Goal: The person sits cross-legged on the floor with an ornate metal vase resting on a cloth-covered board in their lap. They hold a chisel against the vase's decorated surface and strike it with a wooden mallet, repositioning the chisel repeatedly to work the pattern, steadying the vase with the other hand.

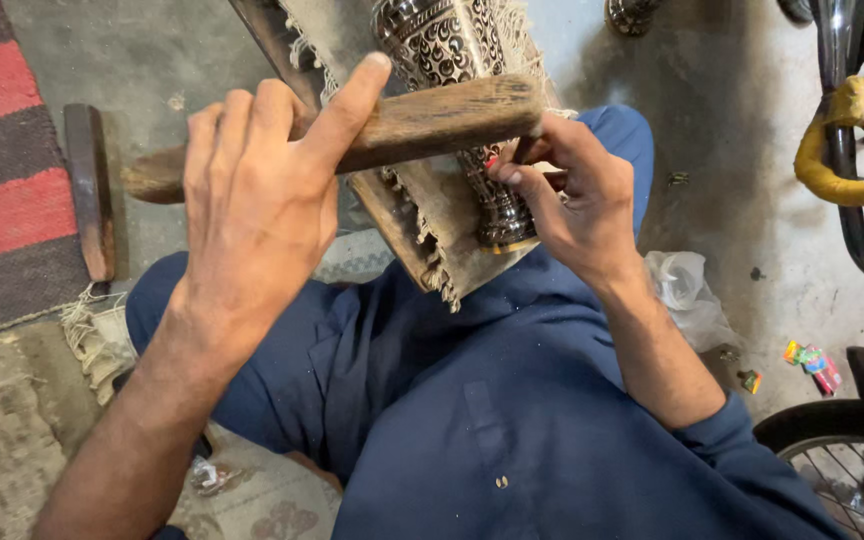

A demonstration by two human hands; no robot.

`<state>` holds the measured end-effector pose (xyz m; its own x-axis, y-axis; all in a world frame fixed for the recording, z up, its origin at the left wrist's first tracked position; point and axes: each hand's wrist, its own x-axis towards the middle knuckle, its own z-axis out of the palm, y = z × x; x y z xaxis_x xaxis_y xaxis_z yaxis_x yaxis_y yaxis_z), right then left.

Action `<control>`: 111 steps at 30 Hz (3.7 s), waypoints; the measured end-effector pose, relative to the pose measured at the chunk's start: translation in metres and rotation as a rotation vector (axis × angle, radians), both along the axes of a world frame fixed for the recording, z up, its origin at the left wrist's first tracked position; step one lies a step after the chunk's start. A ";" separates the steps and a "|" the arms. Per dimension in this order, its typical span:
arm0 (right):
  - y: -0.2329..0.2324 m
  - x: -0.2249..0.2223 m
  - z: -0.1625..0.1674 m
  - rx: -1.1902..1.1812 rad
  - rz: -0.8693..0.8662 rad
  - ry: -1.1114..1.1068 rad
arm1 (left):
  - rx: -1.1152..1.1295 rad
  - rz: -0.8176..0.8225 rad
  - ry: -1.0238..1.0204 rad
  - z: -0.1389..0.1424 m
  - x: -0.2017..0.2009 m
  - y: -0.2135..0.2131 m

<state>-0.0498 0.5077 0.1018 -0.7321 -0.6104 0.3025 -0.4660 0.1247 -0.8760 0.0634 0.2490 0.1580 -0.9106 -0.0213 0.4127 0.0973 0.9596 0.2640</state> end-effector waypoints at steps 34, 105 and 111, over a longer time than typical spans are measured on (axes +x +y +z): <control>0.012 -0.025 -0.011 -0.083 0.056 -0.076 | -0.043 -0.081 -0.005 0.030 -0.023 0.004; 0.021 -0.064 -0.016 -0.234 0.136 -0.289 | -0.271 -0.123 -0.163 0.080 -0.081 0.031; 0.022 -0.067 -0.017 -0.229 0.153 -0.284 | -0.277 -0.080 -0.170 0.080 -0.082 0.036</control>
